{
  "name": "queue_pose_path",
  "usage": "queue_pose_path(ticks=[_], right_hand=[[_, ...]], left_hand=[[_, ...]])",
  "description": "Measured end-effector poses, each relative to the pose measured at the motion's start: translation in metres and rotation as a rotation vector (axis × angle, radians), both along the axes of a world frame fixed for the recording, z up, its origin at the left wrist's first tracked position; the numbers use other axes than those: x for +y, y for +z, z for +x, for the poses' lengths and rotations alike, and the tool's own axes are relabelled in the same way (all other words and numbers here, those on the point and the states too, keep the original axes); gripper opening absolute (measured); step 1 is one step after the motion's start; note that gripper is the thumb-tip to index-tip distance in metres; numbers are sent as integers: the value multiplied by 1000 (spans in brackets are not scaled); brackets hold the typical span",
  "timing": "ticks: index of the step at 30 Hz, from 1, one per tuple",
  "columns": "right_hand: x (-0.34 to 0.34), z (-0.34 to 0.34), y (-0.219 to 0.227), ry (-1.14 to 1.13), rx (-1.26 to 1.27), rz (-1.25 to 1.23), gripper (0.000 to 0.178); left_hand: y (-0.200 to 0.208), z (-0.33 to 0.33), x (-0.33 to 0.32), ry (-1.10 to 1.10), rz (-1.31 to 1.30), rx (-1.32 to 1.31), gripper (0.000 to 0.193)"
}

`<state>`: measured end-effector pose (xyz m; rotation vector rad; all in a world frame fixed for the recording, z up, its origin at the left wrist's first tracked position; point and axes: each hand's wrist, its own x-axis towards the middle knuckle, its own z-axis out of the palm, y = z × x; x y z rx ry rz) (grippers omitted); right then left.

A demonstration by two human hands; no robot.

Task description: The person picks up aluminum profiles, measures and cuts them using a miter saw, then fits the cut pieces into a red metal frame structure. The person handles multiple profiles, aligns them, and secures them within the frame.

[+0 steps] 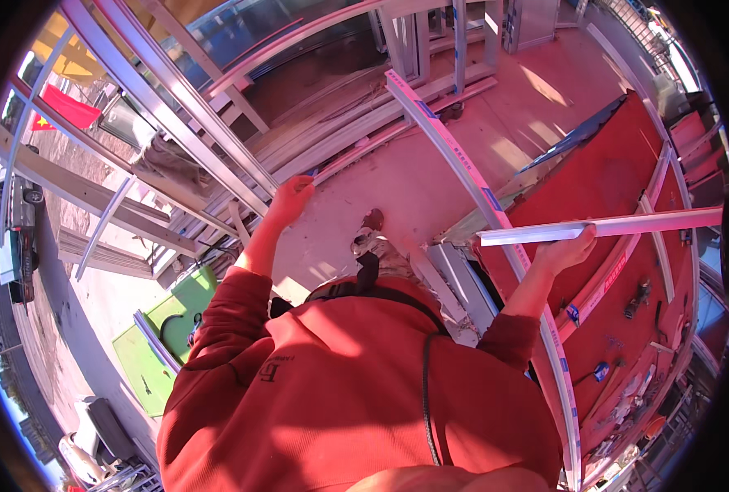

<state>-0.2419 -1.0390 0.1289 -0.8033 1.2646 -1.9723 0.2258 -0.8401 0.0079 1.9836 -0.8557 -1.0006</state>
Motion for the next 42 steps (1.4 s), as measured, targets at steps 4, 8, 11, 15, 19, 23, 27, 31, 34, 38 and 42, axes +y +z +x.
queue_pose_path(ticks=[4,8,11,15,19,23,27,31,34,38,42], right_hand=[[-56,36,-29,-129,-87,32,42],[-90,56,-47,-233,-66,109,42],[-103,65,-51,-349,-18,148,40],[-111,80,-47,-492,37,193,37],[-103,114,-53,-645,-15,330,34],[-89,143,-96,-659,-18,379,28],[-94,180,-113,-603,-19,465,24],[-100,195,-139,-648,40,594,24],[-104,199,-143,-706,97,720,26],[-109,199,-152,-756,331,964,26],[-139,214,-138,-813,393,1115,28]], left_hand=[[-53,56,-53,-112,80,-125,50],[-86,98,-110,-164,140,-186,57],[-101,143,-158,-222,213,-224,60],[-124,201,-230,-335,107,-326,63],[-84,231,-354,-537,49,-537,64],[-59,237,-484,-733,-160,-745,64],[-46,224,-622,-920,-375,-1013,65],[-40,206,-748,-1023,-533,-1241,67],[-51,200,-808,-1095,-455,-1389,66],[-79,216,-841,-1222,-190,-1496,64],[-85,215,-832,-1336,-22,-1563,61]])
